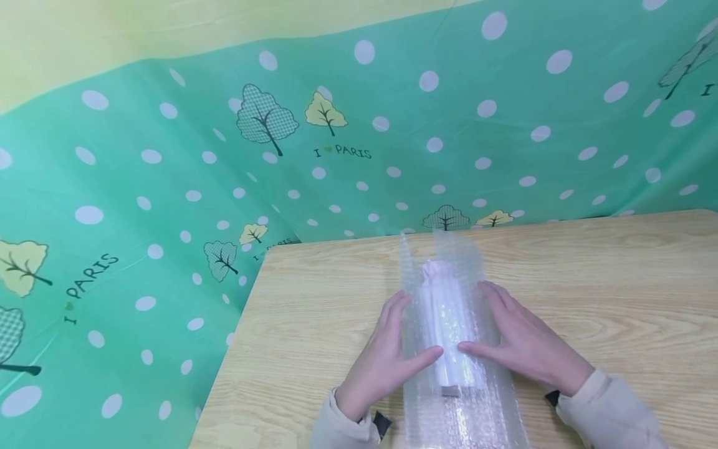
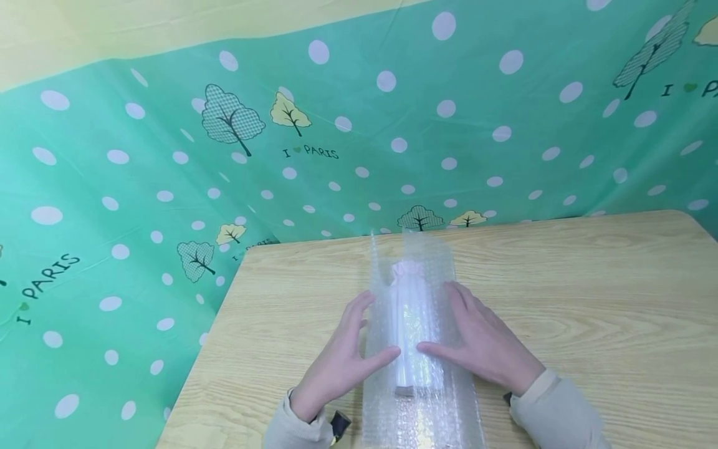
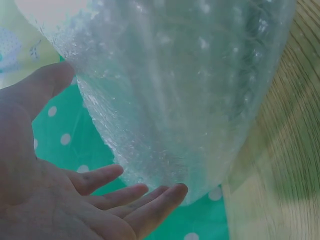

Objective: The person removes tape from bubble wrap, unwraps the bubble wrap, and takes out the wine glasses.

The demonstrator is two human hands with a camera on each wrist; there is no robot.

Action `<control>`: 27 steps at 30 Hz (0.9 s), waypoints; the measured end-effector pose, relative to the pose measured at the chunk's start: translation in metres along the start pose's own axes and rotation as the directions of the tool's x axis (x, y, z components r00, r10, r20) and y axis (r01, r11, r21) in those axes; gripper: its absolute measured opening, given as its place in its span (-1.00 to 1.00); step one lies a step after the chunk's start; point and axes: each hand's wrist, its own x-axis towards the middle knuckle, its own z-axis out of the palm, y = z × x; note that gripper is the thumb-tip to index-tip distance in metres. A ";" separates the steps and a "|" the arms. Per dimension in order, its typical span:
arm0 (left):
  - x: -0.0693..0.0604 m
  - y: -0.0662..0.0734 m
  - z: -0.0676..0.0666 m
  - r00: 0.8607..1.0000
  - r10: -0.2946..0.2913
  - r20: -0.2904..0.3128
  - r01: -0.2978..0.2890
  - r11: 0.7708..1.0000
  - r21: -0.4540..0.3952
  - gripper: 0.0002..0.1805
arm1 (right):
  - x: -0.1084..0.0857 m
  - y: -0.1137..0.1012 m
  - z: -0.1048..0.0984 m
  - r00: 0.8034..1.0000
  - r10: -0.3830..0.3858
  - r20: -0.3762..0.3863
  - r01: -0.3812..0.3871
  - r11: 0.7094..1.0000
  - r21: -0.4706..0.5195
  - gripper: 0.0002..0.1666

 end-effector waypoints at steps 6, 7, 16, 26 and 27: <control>0.000 -0.001 -0.001 1.000 -0.001 -0.001 0.001 1.000 -0.007 0.07 | 0.000 -0.001 -0.002 1.000 -0.025 0.002 0.025 1.000 0.007 0.27; 0.000 -0.002 -0.001 1.000 -0.001 -0.001 0.001 1.000 -0.009 0.07 | 0.000 0.000 -0.002 1.000 -0.024 0.004 0.024 1.000 0.009 0.26; 0.001 -0.003 -0.002 1.000 -0.012 -0.007 0.012 1.000 -0.006 0.06 | 0.001 0.000 -0.007 0.999 -0.038 0.008 0.038 0.999 0.017 0.22; 0.000 -0.005 -0.002 1.000 -0.026 0.010 0.026 1.000 -0.007 0.00 | -0.003 0.001 -0.011 1.000 -0.022 0.022 0.022 1.000 0.017 0.19; 0.000 -0.005 -0.002 1.000 -0.027 0.011 0.027 1.000 -0.002 -0.01 | -0.004 0.001 -0.011 1.000 -0.019 0.023 0.019 1.000 0.016 0.18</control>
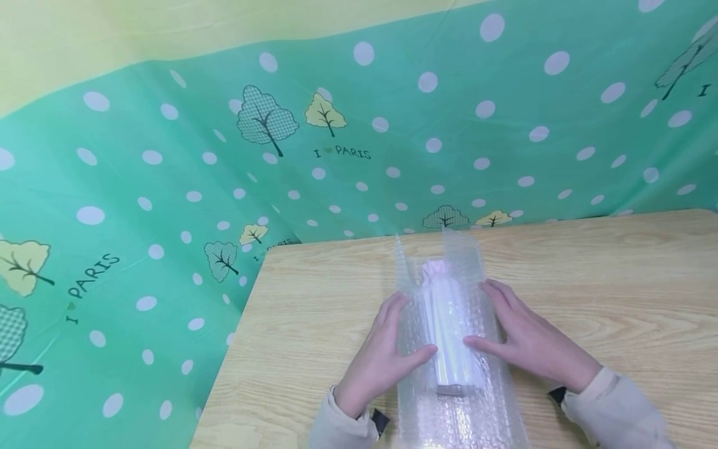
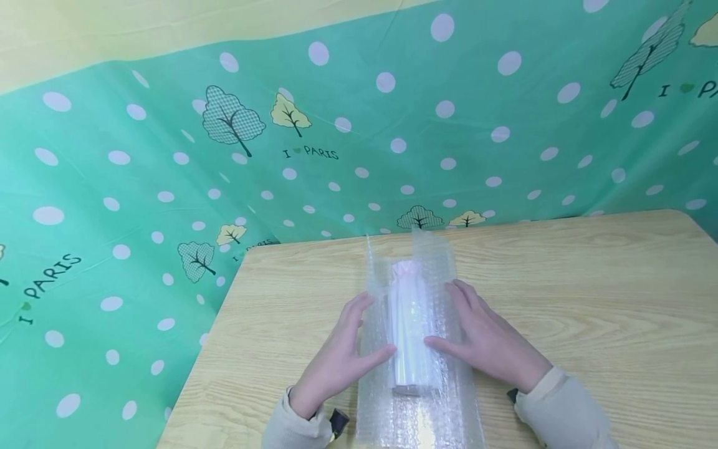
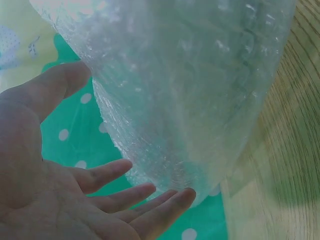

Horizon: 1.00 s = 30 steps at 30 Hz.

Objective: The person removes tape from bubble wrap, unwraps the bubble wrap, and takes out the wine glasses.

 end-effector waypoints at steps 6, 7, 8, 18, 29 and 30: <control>0.000 -0.002 0.000 1.000 -0.010 0.003 0.010 1.000 0.011 -0.03 | -0.001 0.001 0.000 1.000 0.000 -0.005 0.000 1.000 -0.008 0.16; 0.000 -0.002 0.000 1.000 -0.011 0.002 0.011 1.000 0.013 -0.03 | -0.001 0.001 -0.001 1.000 0.000 -0.007 0.000 1.000 -0.010 0.16; 0.000 -0.002 0.000 1.000 -0.012 0.003 0.012 1.000 0.015 -0.03 | -0.001 0.001 -0.001 1.000 -0.001 -0.007 0.001 1.000 -0.011 0.16; 0.000 -0.002 0.000 1.000 -0.021 -0.003 0.021 0.999 0.036 -0.02 | 0.001 0.007 -0.001 0.998 -0.045 -0.041 0.044 0.999 -0.032 0.17; 0.001 -0.003 0.001 0.999 -0.052 -0.005 0.052 0.998 0.020 0.01 | 0.001 0.009 -0.002 0.996 -0.068 -0.060 0.066 0.998 -0.024 0.15; 0.001 -0.003 0.001 0.998 -0.055 -0.004 0.055 0.998 0.018 0.00 | 0.000 0.009 -0.003 0.996 -0.068 -0.059 0.067 0.997 -0.024 0.15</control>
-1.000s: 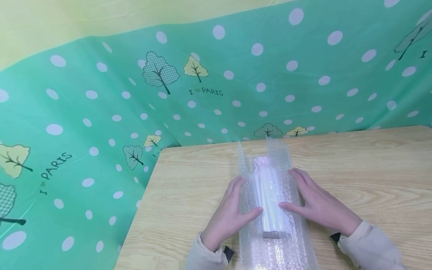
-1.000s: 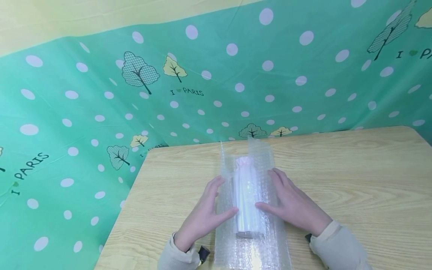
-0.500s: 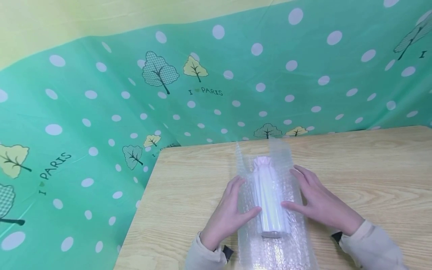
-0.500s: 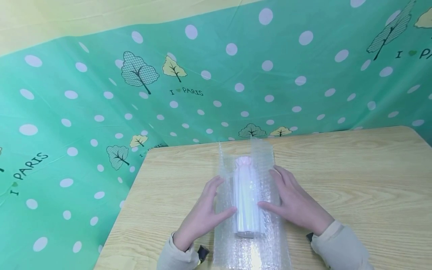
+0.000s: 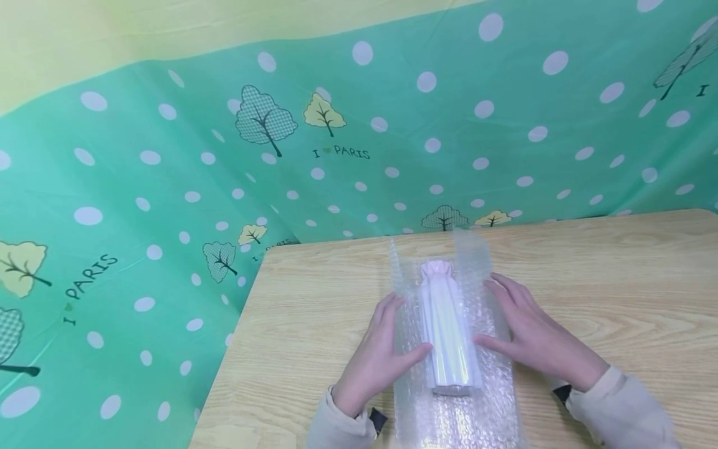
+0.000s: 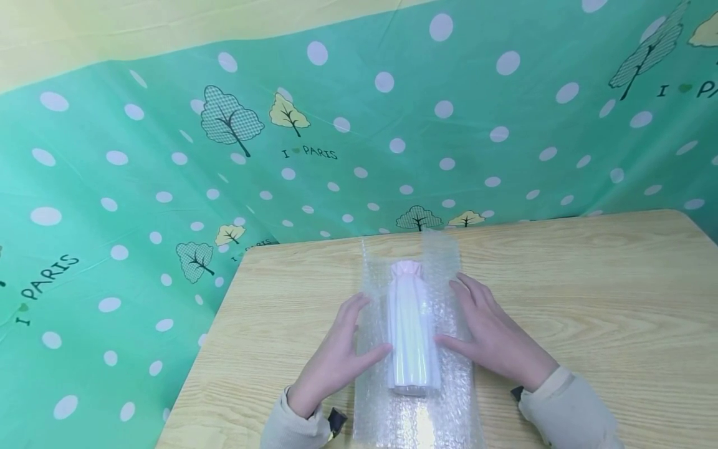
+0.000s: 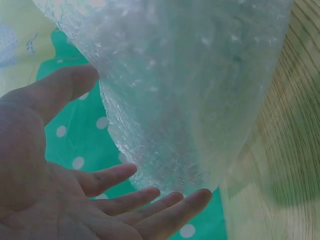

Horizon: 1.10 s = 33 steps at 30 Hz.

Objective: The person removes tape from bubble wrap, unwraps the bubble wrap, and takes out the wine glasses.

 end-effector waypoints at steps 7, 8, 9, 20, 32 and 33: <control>0.000 -0.001 -0.001 1.000 -0.010 -0.004 0.010 1.000 -0.012 0.00 | 0.000 0.000 -0.002 1.000 0.002 0.006 -0.002 1.000 -0.004 0.17; 0.000 -0.001 -0.002 1.000 -0.010 -0.005 0.010 1.000 -0.013 -0.01 | 0.000 0.001 -0.003 1.000 0.002 0.005 -0.002 1.000 -0.004 0.17; 0.000 -0.001 -0.002 1.000 -0.009 -0.007 0.009 1.000 -0.013 -0.01 | 0.000 0.001 -0.003 1.000 0.002 0.003 -0.002 1.000 -0.003 0.16; 0.003 -0.006 -0.004 1.000 -0.007 -0.024 0.007 1.000 -0.008 -0.08 | -0.001 0.002 -0.008 1.000 0.015 0.015 -0.015 1.000 -0.009 0.12; 0.004 -0.010 -0.005 1.000 -0.003 -0.014 0.003 1.000 -0.014 -0.15 | 0.000 0.004 -0.010 1.000 0.009 0.014 -0.009 1.000 -0.024 0.10; 0.004 -0.010 -0.005 1.000 -0.004 -0.011 0.004 1.000 -0.014 -0.15 | 0.000 0.004 -0.010 1.000 0.006 0.012 -0.006 1.000 -0.027 0.10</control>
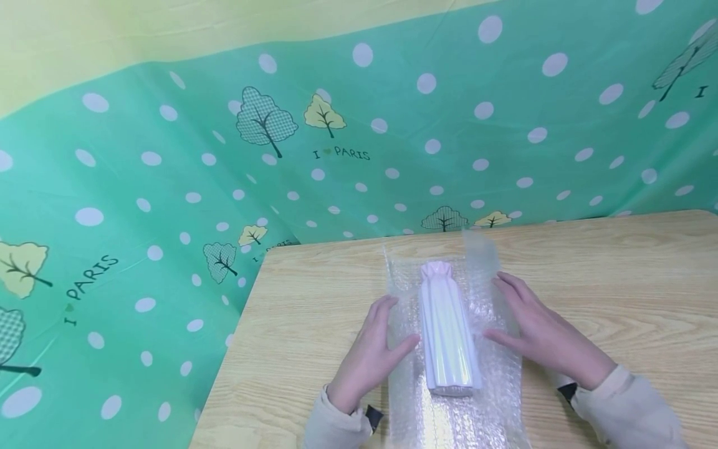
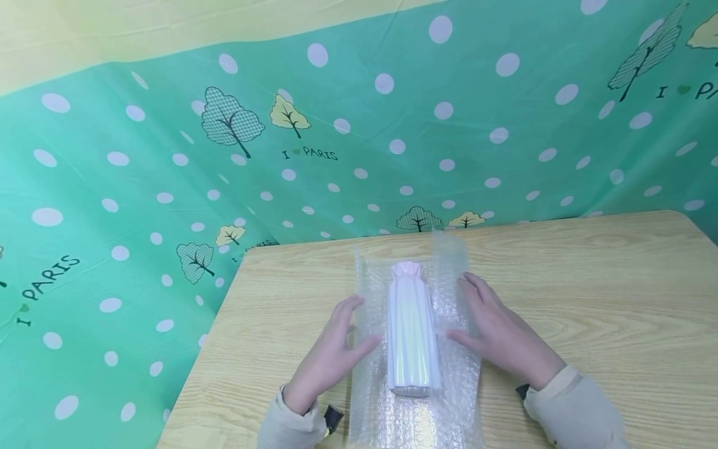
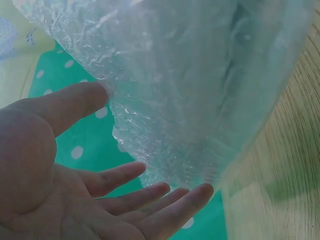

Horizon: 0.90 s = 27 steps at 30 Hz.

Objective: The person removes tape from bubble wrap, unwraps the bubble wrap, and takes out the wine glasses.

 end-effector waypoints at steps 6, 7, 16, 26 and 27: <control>0.000 0.000 -0.001 1.000 0.000 0.003 0.000 1.000 0.008 -0.17 | 0.000 0.001 -0.001 1.000 -0.012 -0.009 0.012 1.000 -0.010 0.06; 0.000 -0.001 -0.002 1.000 0.002 0.002 -0.002 1.000 0.010 -0.17 | 0.000 0.002 -0.001 1.000 -0.013 -0.009 0.013 1.000 -0.012 0.05; 0.001 -0.002 -0.003 1.000 -0.010 0.007 0.010 1.000 0.000 -0.19 | 0.000 0.004 -0.003 1.000 -0.003 -0.006 0.003 1.000 -0.027 0.02; 0.001 -0.004 -0.005 0.999 -0.035 0.017 0.035 0.999 -0.016 -0.18 | -0.001 0.006 -0.005 1.000 0.006 0.000 -0.006 1.000 -0.018 0.01; 0.001 -0.003 -0.006 0.999 -0.034 0.017 0.035 0.999 -0.014 -0.18 | -0.001 0.006 -0.005 1.000 0.004 -0.002 -0.004 1.000 -0.018 0.01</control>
